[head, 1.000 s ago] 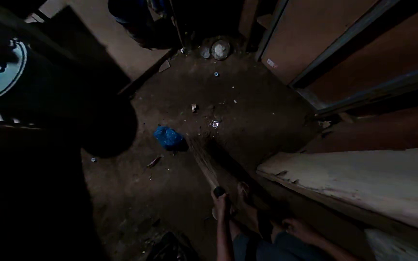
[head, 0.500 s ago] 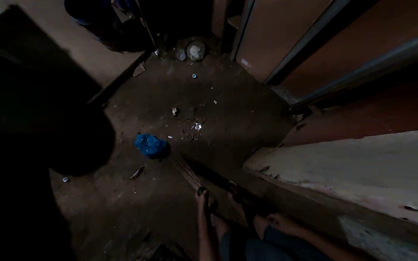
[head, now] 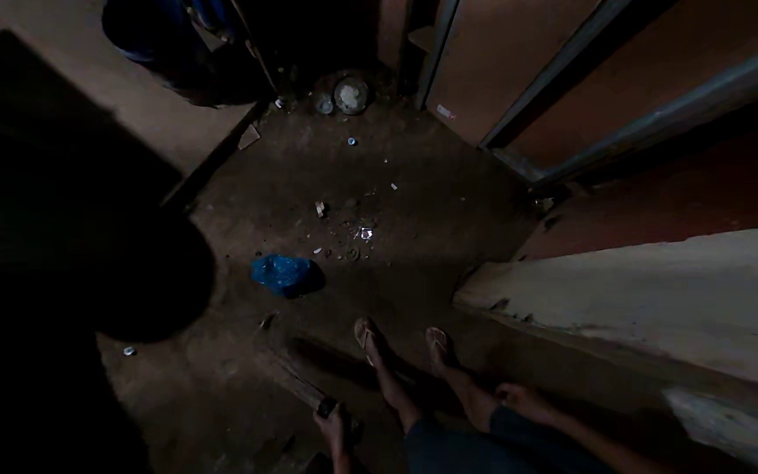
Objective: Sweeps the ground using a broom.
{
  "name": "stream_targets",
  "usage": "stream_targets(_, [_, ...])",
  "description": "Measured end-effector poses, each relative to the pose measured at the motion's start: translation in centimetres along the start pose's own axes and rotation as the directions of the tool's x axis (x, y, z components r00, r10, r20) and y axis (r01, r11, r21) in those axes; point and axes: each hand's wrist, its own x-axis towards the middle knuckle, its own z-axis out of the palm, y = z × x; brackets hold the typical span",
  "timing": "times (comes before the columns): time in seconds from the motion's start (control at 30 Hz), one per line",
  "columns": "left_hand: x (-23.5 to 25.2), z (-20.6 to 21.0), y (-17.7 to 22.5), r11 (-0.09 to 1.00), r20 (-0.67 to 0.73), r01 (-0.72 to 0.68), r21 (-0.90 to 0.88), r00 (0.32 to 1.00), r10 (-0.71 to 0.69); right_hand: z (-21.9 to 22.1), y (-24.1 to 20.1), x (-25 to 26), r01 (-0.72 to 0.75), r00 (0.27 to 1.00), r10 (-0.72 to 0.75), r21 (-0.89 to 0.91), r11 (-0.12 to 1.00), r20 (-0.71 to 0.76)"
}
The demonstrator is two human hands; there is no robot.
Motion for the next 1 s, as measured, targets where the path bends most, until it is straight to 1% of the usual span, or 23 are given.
stream_targets(0.1, [5.7, -0.1, 3.7, 0.999, 0.017, 0.039, 0.010, 0.999, -0.040, 1.9, -1.1, 0.1, -0.007, 0.999, 0.009, 0.047, 0.999, -0.044])
stream_targets(0.13, [7.0, 0.1, 5.5, 0.998, 0.031, 0.050, 0.027, 0.998, -0.051, 2.6, -2.1, -0.2, -0.012, 0.999, 0.014, 0.048, 0.999, -0.035])
stream_targets(0.2, [8.1, 1.4, 9.4, 0.996, 0.077, 0.074, 0.049, 0.994, -0.077, 3.7, -4.9, -1.4, -0.060, 0.998, 0.059, 0.043, 0.997, 0.014])
stream_targets(0.27, [8.5, 3.7, 12.3, 0.994, 0.167, 0.094, 0.062, 0.981, -0.103, 4.6, -7.2, -2.1, -0.073, 0.997, 0.072, 0.043, 0.996, 0.021])
stream_targets(0.37, [8.4, 7.3, 14.3, 0.988, 0.288, 0.116, 0.098, 0.947, -0.140, 5.6, -9.6, -2.4, -0.091, 0.996, 0.091, 0.006, 0.996, 0.015])
stream_targets(0.4, [8.1, 7.7, 14.4, 0.986, 0.316, 0.114, 0.125, 0.937, -0.149, 5.7, -10.2, -2.4, -0.102, 0.995, 0.102, -0.007, 0.995, 0.017])
stream_targets(0.47, [7.2, 6.5, 14.1, 0.983, 0.365, 0.096, 0.155, 0.919, -0.147, 5.8, -11.2, -2.3, -0.102, 0.995, 0.102, -0.010, 0.995, 0.013])
stream_targets(0.53, [6.1, 3.4, 13.2, 0.984, 0.394, 0.065, 0.168, 0.910, -0.127, 5.5, -11.8, -1.9, -0.096, 0.995, 0.096, 0.029, 0.995, 0.016])
stream_targets(0.6, [4.9, -0.6, 12.2, 0.973, 0.401, 0.046, 0.225, 0.906, -0.136, 5.4, -12.2, -1.6, -0.094, 0.996, 0.093, 0.055, 0.994, 0.017])
stream_targets(0.67, [4.4, -4.0, 10.9, 0.965, 0.352, 0.042, 0.260, 0.926, -0.135, 5.6, -11.6, -0.6, -0.079, 0.997, 0.079, 0.028, 0.996, -0.005])
stream_targets(0.77, [5.7, -6.9, 8.9, 0.961, 0.195, 0.099, 0.257, 0.969, -0.152, 5.7, -11.7, -0.1, -0.054, 0.998, 0.054, -0.005, 0.999, -0.016])
stream_targets(0.83, [8.0, -7.0, 8.0, 0.962, 0.086, 0.141, 0.234, 0.982, -0.165, 5.6, -12.7, -0.2, -0.052, 0.999, 0.052, -0.003, 0.999, -0.009])
stream_targets(0.9, [10.0, -5.7, 8.1, 0.969, 0.032, 0.181, 0.165, 0.981, -0.189, 5.6, -13.0, -0.2, -0.064, 0.998, 0.064, -0.006, 0.998, -0.001])
stream_targets(0.97, [10.7, -2.9, 9.0, 0.977, 0.071, 0.198, 0.078, 0.976, -0.204, 5.7, -13.6, -0.4, -0.105, 0.994, 0.105, -0.025, 0.994, 0.015])
stream_targets(1.0, [10.6, -1.2, 9.3, 0.977, 0.123, 0.199, 0.075, 0.971, -0.208, 5.8, -13.7, -0.4, -0.116, 0.993, 0.117, -0.045, 0.992, 0.022])
